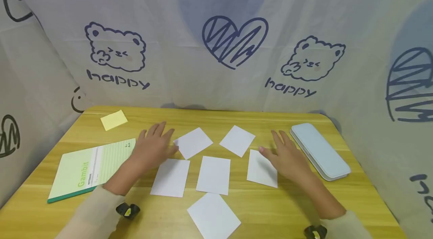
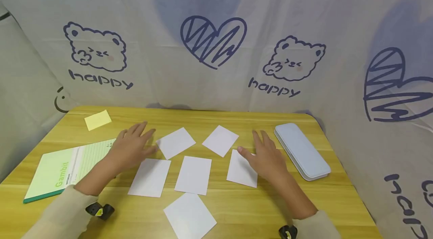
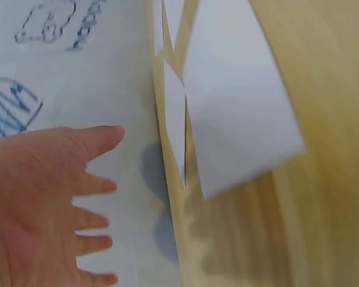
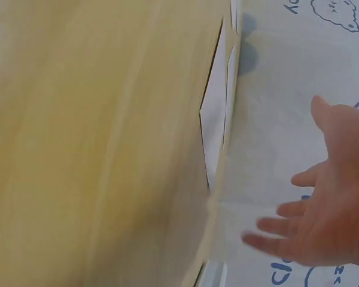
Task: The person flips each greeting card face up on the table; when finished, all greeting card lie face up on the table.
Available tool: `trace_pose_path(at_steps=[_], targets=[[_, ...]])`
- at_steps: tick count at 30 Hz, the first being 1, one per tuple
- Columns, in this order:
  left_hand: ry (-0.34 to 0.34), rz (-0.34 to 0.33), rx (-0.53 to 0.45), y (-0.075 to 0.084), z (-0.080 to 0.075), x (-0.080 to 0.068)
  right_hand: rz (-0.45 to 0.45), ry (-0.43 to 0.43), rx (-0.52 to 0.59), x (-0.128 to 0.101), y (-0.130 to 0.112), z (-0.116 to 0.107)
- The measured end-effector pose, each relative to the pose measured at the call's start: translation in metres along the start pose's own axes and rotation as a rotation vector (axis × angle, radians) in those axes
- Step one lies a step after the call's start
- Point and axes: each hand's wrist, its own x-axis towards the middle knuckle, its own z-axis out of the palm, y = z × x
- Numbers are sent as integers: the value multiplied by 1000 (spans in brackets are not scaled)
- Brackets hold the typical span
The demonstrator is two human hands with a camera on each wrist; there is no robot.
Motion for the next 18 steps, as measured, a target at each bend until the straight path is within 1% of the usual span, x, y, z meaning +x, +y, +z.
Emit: trace_pose_path(at_steps=[2, 4, 6, 8, 11, 13, 15, 18], targets=[[24, 59, -3, 12, 1, 7, 2, -27, 77, -1, 1, 0], [19, 115, -56, 26, 2, 15, 0, -49, 150, -2, 5, 0], [-29, 149, -156, 42, 4, 23, -6, -62, 210, -2, 9, 1], [-98, 169, -279, 59, 8, 33, -9, -63, 274, -2, 16, 2], [-220, 168, -448, 84, 17, 49, -12, -62, 341, -2, 26, 4], [-267, 184, -511, 99, 25, 60, -7, -62, 346, -3, 32, 5], [-298, 205, -549, 111, 34, 71, -10, -68, 335, -3, 37, 6], [-313, 227, -538, 126, 42, 84, -32, -70, 309, -3, 42, 7]])
